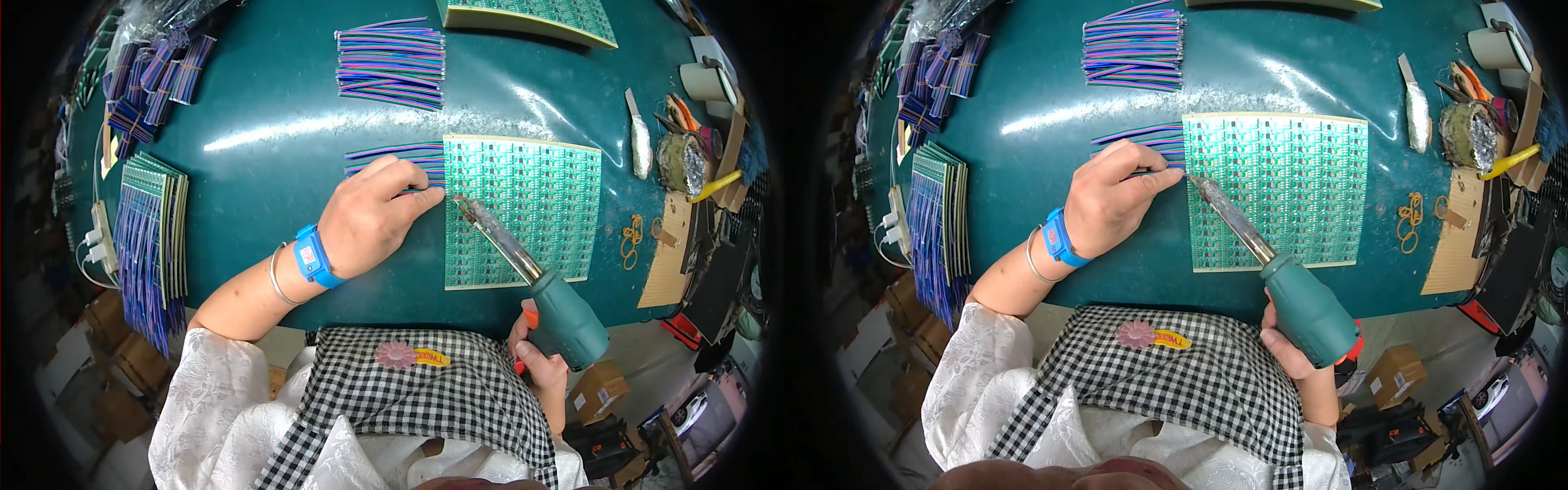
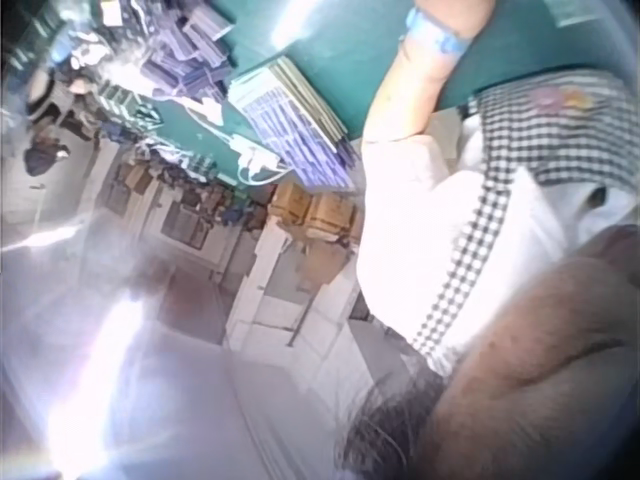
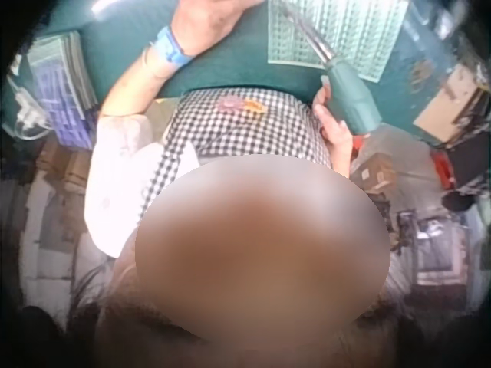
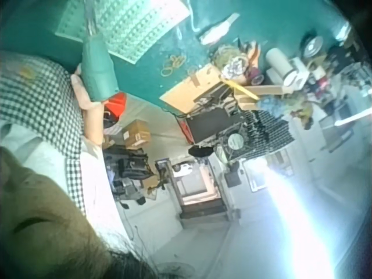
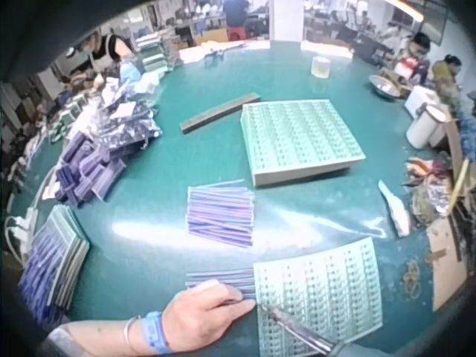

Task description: Soldering or heat-bonding small components onto a printed circuit board at a workstation.

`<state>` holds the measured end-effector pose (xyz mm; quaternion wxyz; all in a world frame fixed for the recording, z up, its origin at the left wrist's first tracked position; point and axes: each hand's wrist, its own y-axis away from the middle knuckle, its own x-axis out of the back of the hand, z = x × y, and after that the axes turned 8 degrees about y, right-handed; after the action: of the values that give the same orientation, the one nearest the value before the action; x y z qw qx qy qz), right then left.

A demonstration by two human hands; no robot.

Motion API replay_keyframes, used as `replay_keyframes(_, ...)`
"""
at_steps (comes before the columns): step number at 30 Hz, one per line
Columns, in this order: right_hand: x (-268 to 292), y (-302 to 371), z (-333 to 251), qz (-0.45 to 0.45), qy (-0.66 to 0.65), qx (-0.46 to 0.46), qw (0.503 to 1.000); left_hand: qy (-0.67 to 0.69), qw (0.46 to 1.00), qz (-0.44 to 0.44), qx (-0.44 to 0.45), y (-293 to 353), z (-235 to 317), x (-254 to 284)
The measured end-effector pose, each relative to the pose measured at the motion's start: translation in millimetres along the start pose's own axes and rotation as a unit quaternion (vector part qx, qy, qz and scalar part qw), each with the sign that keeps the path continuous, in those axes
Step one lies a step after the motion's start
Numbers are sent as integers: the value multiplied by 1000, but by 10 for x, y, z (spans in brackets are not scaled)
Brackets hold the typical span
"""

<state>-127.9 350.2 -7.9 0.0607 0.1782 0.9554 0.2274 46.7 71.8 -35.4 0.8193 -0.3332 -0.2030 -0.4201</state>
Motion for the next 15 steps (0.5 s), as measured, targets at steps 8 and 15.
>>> replay_keyframes(8, 35, -46, 63, -11, 64, 6, 998, 9, 1000, 0, 13, 4, 21, -5)
replay_keyframes(15, 0, -50, 37, -1, 16, -9, 1000, -5, 1000, -2, 1, 5, 18, -10)
